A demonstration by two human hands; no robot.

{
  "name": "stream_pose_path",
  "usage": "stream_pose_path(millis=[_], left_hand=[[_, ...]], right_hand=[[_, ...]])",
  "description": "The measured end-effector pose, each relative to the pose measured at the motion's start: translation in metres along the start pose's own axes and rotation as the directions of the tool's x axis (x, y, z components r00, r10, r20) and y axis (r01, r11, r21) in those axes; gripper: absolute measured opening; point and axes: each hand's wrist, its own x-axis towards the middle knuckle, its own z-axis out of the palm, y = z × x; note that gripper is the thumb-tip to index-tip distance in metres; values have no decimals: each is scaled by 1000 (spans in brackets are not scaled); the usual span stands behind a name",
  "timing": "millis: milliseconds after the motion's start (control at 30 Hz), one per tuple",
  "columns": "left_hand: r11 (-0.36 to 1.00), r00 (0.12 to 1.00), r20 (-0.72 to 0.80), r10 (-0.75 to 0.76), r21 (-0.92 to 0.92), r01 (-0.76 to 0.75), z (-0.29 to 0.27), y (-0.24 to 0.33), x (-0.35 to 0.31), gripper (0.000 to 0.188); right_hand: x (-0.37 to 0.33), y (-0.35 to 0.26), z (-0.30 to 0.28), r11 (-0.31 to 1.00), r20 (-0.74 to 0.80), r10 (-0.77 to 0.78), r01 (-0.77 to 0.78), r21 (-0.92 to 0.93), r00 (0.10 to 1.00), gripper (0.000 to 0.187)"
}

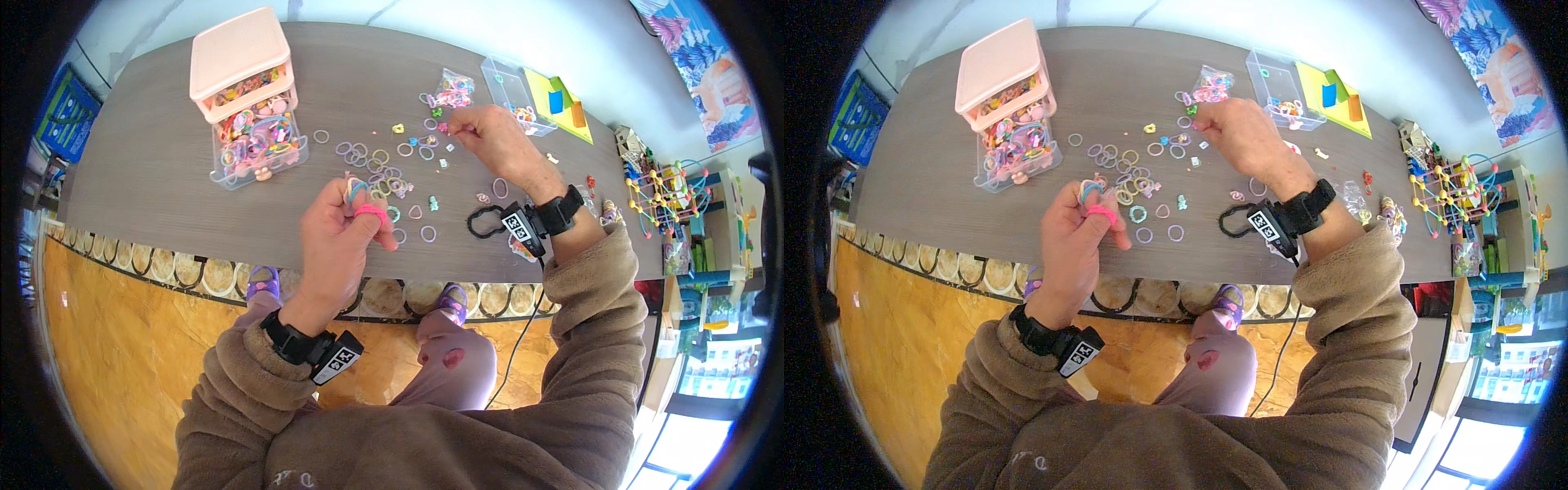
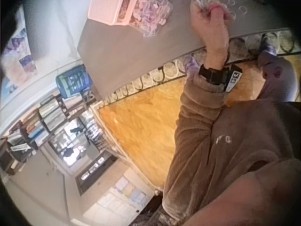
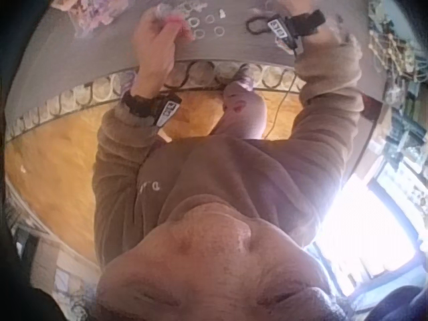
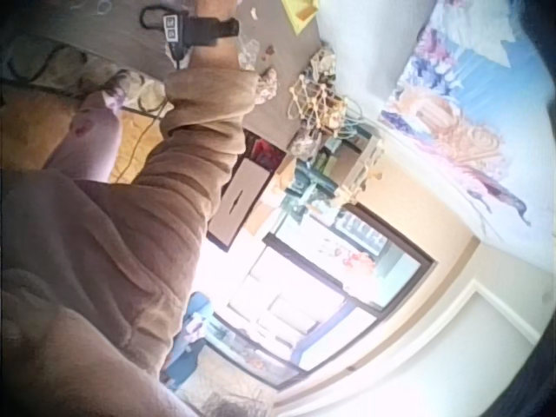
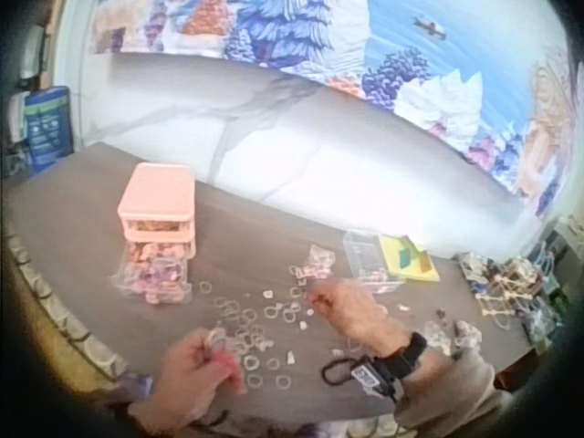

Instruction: The person retrieves rubber bands from a red bag and a plastic container, then assembles them into a bracelet by looping and interlocking bands on their fingers. The person places the finished bracelet on their wrist.

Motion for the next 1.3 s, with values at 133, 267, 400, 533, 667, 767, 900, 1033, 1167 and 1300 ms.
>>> stream_pose_path(millis=[133,267,400,533,667,767,900,1033,1167,1300], left_hand=[[1000,1000,-21,-2,15,2,-5,4,-1,15],[1000,997,-69,-18,3,18,-11,11,-1,18],[998,990,-138,-13,-62,5,-12,16,-1,21],[998,985,-163,-59,23,63,-15,24,-2,21],[1000,989,-148,-12,-13,11,-16,25,0,21],[1000,987,-160,-29,-17,26,-17,25,1,19],[996,988,-137,-67,47,74,-20,28,3,15],[999,990,-136,-43,12,45,-16,27,4,9],[1000,991,-133,-10,-5,9,-13,26,3,14],[1000,993,-118,10,13,-9,-12,26,0,12]], right_hand=[[19,-11,11,997,29,-78,78,-4,997,8],[41,-22,25,997,88,-69,73,-39,994,8],[54,-32,41,993,138,-56,70,-95,989,8],[56,-34,54,964,108,-117,139,-225,987,8],[58,-31,52,982,102,-127,139,-127,987,8],[54,-35,40,972,155,-36,-1,237,987,7],[33,-58,22,776,280,66,-226,589,958,8],[10,-92,15,669,286,35,-235,705,958,6],[-9,-116,16,630,245,-44,-163,760,969,9],[-17,-125,18,691,199,-41,-116,713,979,11]])
